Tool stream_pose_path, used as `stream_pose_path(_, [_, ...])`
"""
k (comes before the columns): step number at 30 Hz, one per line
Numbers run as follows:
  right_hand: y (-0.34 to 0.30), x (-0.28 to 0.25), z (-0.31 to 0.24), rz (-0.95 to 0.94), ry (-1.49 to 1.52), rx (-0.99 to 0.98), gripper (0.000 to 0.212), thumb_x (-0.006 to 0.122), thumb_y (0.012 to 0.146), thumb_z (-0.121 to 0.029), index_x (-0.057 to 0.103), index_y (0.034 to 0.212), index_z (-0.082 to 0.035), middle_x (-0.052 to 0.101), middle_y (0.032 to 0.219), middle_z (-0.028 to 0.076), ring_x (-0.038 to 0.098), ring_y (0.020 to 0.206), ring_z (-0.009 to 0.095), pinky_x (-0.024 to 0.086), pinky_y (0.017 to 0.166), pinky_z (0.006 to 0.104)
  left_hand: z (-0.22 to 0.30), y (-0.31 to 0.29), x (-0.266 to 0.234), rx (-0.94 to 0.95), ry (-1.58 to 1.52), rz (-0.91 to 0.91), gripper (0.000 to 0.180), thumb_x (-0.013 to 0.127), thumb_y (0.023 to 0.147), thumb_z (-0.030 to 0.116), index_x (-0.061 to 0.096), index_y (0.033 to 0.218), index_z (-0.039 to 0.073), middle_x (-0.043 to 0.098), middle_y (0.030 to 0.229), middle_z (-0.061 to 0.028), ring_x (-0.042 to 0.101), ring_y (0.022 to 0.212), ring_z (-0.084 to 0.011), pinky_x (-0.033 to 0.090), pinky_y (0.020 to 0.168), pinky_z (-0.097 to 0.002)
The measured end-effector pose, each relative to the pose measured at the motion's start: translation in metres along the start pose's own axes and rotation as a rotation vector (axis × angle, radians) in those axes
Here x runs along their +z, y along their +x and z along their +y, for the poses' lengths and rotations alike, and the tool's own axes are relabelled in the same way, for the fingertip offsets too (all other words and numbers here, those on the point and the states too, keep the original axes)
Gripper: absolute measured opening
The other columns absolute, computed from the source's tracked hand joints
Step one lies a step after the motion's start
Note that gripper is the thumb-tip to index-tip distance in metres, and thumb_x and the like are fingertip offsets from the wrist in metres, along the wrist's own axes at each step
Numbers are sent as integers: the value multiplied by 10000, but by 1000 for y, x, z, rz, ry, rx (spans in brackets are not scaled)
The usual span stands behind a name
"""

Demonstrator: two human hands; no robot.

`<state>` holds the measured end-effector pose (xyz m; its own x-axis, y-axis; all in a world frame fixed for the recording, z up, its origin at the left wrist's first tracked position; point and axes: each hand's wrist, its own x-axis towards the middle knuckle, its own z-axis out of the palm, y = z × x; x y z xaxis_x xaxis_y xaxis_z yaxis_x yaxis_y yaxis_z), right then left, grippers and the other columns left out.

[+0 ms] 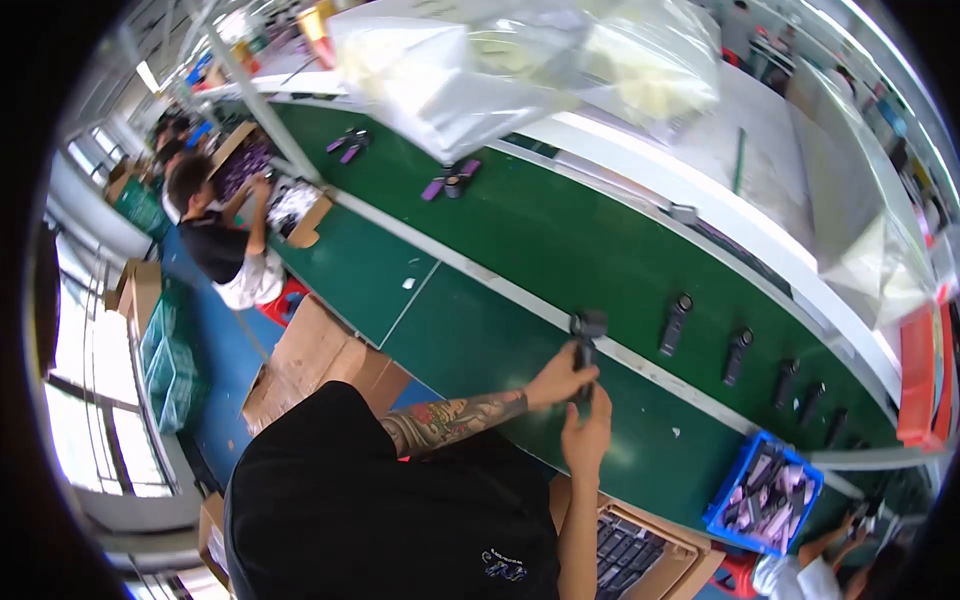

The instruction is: The recorder is packing handheld electronic devices into boxes and arranging them on an assembly line conveyor.

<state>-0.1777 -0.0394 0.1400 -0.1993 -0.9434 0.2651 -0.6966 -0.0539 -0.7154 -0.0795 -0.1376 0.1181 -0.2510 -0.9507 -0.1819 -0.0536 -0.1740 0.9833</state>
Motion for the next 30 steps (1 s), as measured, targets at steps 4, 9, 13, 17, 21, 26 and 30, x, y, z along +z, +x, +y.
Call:
stream_pose_path(4, [-28, 3, 31, -209, 299, 351, 356, 624, 864, -88, 633, 1215, -29, 712, 1025, 113, 678, 910, 322, 536, 803, 374, -65, 81, -13, -33, 427, 24, 432, 529, 916, 234, 444, 1266, -6, 643, 1013, -194, 636, 760, -307, 516, 682, -438])
stream_pose_path(9, [-162, -46, 79, -44, -77, 811, 295, 564, 901, -180, 688, 1127, -37, 732, 936, 133, 687, 832, 350, 545, 721, 392, -130, 203, -92, -38, 909, -83, 505, 535, 894, 309, 457, 1263, -27, 585, 1092, -236, 597, 861, -382, 510, 744, -493])
stream_pose_path(13, [-305, -65, 93, 113, -78, 1409, 340, 504, 897, -253, 709, 1127, -111, 736, 1015, 125, 678, 903, 362, 540, 789, 415, -151, 341, -150, 144, 1208, 228, 568, 540, 876, 369, 468, 1261, -43, 538, 1154, -269, 567, 942, -442, 505, 793, -537])
stream_pose_path(17, [-405, -72, 50, 278, -91, 1759, 315, 513, 896, -221, 721, 1083, -75, 732, 1028, 138, 677, 955, 362, 541, 826, 414, -167, 383, -111, 140, 1388, 406, 633, 541, 878, 461, 458, 1269, -30, 506, 1202, -277, 545, 1010, -465, 487, 825, -582])
stream_pose_path(21, [-475, -57, 27, 444, -122, 1892, 313, 517, 893, -205, 715, 1080, -50, 725, 1046, 155, 669, 970, 389, 540, 844, 433, -141, 366, -79, -12, 1392, 361, 654, 507, 912, 540, 467, 1290, 8, 497, 1246, -261, 528, 1071, -450, 441, 880, -604])
stream_pose_path(26, [-522, -49, 70, 626, -121, 1922, 319, 524, 887, -179, 697, 1106, -24, 714, 1076, 179, 659, 988, 411, 537, 862, 452, -94, 275, -8, 412, 1240, 235, 479, 488, 995, 397, 523, 1325, 53, 527, 1296, -225, 554, 1118, -379, 450, 951, -483])
stream_pose_path(30, [-563, -48, 140, 718, -117, 1971, 353, 527, 877, -159, 654, 1172, -14, 697, 1108, 193, 643, 1019, 413, 529, 874, 453, -59, 60, 144, 477, 688, -733, 263, 512, 1007, 117, 601, 1242, 40, 673, 1086, -111, 639, 989, -234, 497, 911, -321])
